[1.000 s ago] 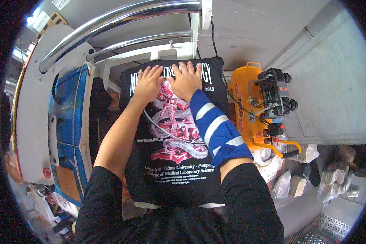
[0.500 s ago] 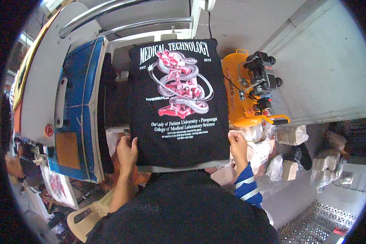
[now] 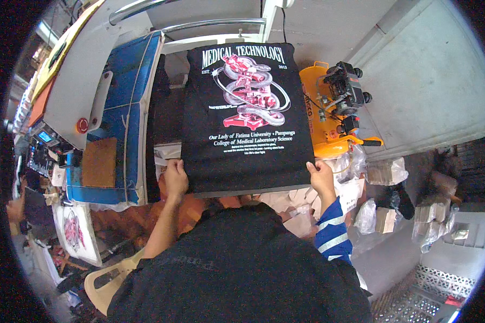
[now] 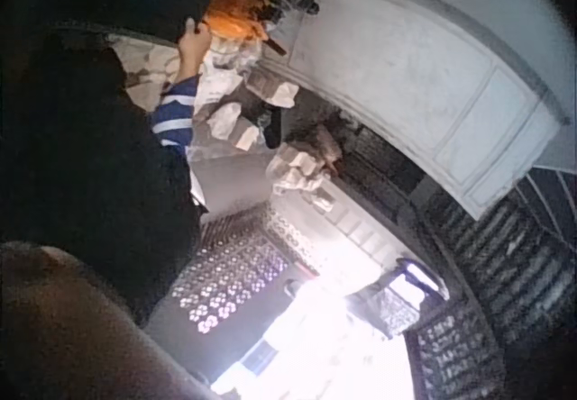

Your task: The person places a black t-shirt on a heat press, aligns a transfer sheet with a medical technology design, and closes the press to apply the print. They then remove the finished t-shirt and repeat the process with another shirt.

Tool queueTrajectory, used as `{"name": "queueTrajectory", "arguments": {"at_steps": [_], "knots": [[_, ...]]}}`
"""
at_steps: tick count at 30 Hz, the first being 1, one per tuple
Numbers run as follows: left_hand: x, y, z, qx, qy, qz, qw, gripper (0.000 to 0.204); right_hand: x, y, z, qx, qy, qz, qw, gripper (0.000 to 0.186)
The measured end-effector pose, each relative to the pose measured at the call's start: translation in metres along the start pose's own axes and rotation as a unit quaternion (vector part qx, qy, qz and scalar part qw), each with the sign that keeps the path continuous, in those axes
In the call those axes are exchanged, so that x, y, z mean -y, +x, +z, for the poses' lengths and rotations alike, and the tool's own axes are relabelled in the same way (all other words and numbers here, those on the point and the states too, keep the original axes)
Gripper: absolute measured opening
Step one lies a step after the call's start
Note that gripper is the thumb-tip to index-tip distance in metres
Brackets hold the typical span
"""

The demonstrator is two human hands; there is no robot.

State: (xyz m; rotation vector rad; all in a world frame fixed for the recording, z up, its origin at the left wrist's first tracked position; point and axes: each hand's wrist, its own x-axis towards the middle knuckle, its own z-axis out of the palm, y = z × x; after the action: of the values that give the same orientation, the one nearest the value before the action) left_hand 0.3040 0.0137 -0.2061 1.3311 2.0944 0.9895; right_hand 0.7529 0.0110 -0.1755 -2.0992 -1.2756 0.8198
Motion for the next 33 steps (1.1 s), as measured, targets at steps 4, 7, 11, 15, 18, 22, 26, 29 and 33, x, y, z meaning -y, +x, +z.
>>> {"name": "queueTrajectory", "arguments": {"at_steps": [4,7,11,15,18,22,26,29,33], "knots": [[0.004,0.006,-0.002,0.030,0.033,-0.006,0.999,0.026,-0.008,0.004,0.000,0.022,0.025,0.039,0.999,0.025],[0.013,0.013,-0.001,0.063,0.038,-0.019,0.997,0.026,0.000,0.001,0.000,0.036,0.008,0.064,0.997,0.023],[0.022,0.039,0.007,0.053,0.039,0.004,0.998,0.024,0.011,0.005,-0.002,0.049,0.021,0.077,0.996,0.029],[-0.038,0.131,0.040,-0.076,-0.007,0.166,0.983,0.023,-0.006,0.039,-0.001,0.010,0.077,0.102,0.992,0.036],[-0.076,0.183,0.058,-0.056,0.076,0.116,0.989,0.024,-0.022,0.078,0.004,-0.035,0.051,0.008,0.998,0.036],[-0.081,0.203,0.066,-0.053,0.118,0.082,0.988,0.029,-0.010,0.110,0.002,-0.062,0.000,0.012,0.998,0.031],[-0.053,0.212,0.070,-0.049,0.015,-0.083,0.995,0.031,0.042,0.137,0.009,-0.158,-0.037,-0.147,0.976,0.021],[-0.068,0.216,0.072,-0.123,0.045,0.021,0.991,0.023,0.097,0.173,0.029,-0.208,-0.124,-0.340,0.909,0.017],[-0.132,0.241,0.088,-0.141,0.083,0.301,0.940,0.023,0.175,0.244,0.086,-0.115,-0.089,-0.437,0.888,0.021]]}}
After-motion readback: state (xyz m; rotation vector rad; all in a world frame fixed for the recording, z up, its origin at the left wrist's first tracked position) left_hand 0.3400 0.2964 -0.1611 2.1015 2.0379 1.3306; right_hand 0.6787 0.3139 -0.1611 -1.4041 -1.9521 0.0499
